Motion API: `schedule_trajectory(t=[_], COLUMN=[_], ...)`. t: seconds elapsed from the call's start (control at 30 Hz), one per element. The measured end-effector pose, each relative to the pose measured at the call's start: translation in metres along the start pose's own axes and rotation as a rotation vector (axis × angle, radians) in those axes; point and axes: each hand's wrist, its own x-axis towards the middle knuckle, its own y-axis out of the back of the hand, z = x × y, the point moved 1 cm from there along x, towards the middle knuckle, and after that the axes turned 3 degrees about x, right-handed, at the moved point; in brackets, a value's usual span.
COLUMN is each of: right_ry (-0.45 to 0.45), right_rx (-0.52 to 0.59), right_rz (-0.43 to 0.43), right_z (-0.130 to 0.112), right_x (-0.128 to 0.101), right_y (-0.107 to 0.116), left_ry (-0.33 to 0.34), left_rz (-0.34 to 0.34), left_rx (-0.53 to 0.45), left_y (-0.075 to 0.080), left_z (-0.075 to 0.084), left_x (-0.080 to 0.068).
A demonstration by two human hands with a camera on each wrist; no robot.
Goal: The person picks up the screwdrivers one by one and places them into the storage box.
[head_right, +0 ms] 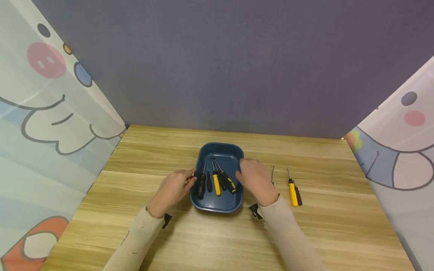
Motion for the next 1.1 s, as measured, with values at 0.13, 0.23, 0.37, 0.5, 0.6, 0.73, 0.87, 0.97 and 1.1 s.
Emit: schedule_trajectory(t=[0.13,0.23,0.37,0.5,0.6,0.73,0.87,0.97,1.1], right_ry=[-0.015,-0.034,-0.053,-0.065,-0.077,-0.111,-0.139,-0.158,-0.196], right_rx=[0.014,0.015,0.014,0.018,0.027,0.042,0.041,0.056,0.084], right_rz=[0.019,0.008,-0.010,-0.009,-0.011,-0.020,-0.038,-0.062,-0.103], right_z=[0.018,0.031,0.049,0.068,0.078,0.087,0.095,0.100,0.104], right_x=[-0.009,-0.015,-0.022,-0.027,-0.032,-0.039,-0.042,-0.043,-0.044], right_y=[0.002,0.004,0.003,-0.001,-0.005,-0.009,-0.015,-0.021,-0.027], left_ry=[-0.004,-0.010,-0.014,-0.009,-0.005,-0.003,-0.006,-0.008,-0.006], left_rz=[0.001,0.007,0.013,0.010,0.009,0.010,0.012,0.011,0.007], left_rx=[0.004,0.008,0.009,0.009,0.011,0.014,0.019,0.019,0.016], left_y=[0.000,0.000,0.000,0.000,0.000,0.000,0.000,0.000,0.001], left_z=[0.000,0.000,0.000,0.000,0.000,0.000,0.001,0.001,0.002], left_x=[0.000,0.000,0.000,0.000,0.001,0.001,0.001,0.001,0.000])
